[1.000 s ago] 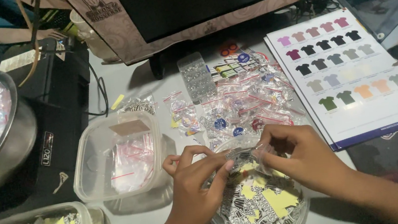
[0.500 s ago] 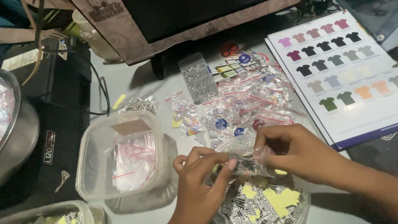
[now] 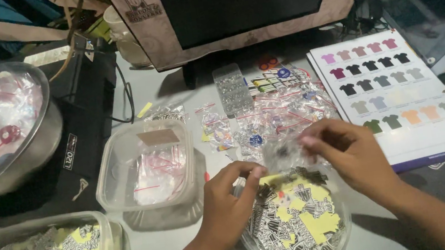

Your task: Sorting and bagging small yellow tags into clear plastic bags at a workstation.

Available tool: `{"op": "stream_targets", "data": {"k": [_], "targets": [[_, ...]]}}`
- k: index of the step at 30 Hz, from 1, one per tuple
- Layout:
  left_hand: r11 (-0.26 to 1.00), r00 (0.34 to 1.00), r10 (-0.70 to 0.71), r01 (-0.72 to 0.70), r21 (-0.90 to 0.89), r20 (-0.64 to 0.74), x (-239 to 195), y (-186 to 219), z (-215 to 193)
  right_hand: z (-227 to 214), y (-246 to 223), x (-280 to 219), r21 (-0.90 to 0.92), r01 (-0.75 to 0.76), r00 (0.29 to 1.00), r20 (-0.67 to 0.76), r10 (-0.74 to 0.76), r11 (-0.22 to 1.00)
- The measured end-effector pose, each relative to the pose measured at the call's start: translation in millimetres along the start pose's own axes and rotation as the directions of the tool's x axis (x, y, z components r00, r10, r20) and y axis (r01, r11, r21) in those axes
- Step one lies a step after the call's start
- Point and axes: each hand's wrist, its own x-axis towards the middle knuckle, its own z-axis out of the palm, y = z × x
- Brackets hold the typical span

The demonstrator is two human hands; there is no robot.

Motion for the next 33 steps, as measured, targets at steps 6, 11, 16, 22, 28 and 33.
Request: {"op": "stream_targets", "data": {"k": [6,11,16,22,28,33], "targets": [[0.996,0.997,0.069,-0.066,-0.067,0.034,-1,15,-7,-23,32,49,-0.415,0.267,0.937,-0.101,-0.335,0.870],[0.989,0.989,0.141,-0.139,-0.041,0.041,-5,17,-8,-13,83,79,-0.656,0.275,0.954,0.095,-0.284,0.703],[0.947,0.946,0.322,-0.322,0.013,-0.028,-8,17,-13,-11,80,78,-0.734,0.308,0.926,0.087,-0.366,0.605],[0.772,0.770,0.631,-0.611,0.174,-0.093,-9,16,-27,-9,47,54,-0.529,0.334,0.887,-0.105,-0.451,0.780],[0.479,0.515,0.852,-0.697,0.534,-0.092,-18,45,-67,9,77,68,-0.625,0.378,0.911,0.118,-0.396,0.683],[0.592,0.581,0.774,-0.525,0.612,-0.250,-37,85,-97,8,93,78,-0.672,0.318,0.947,0.195,-0.255,0.669]]}}
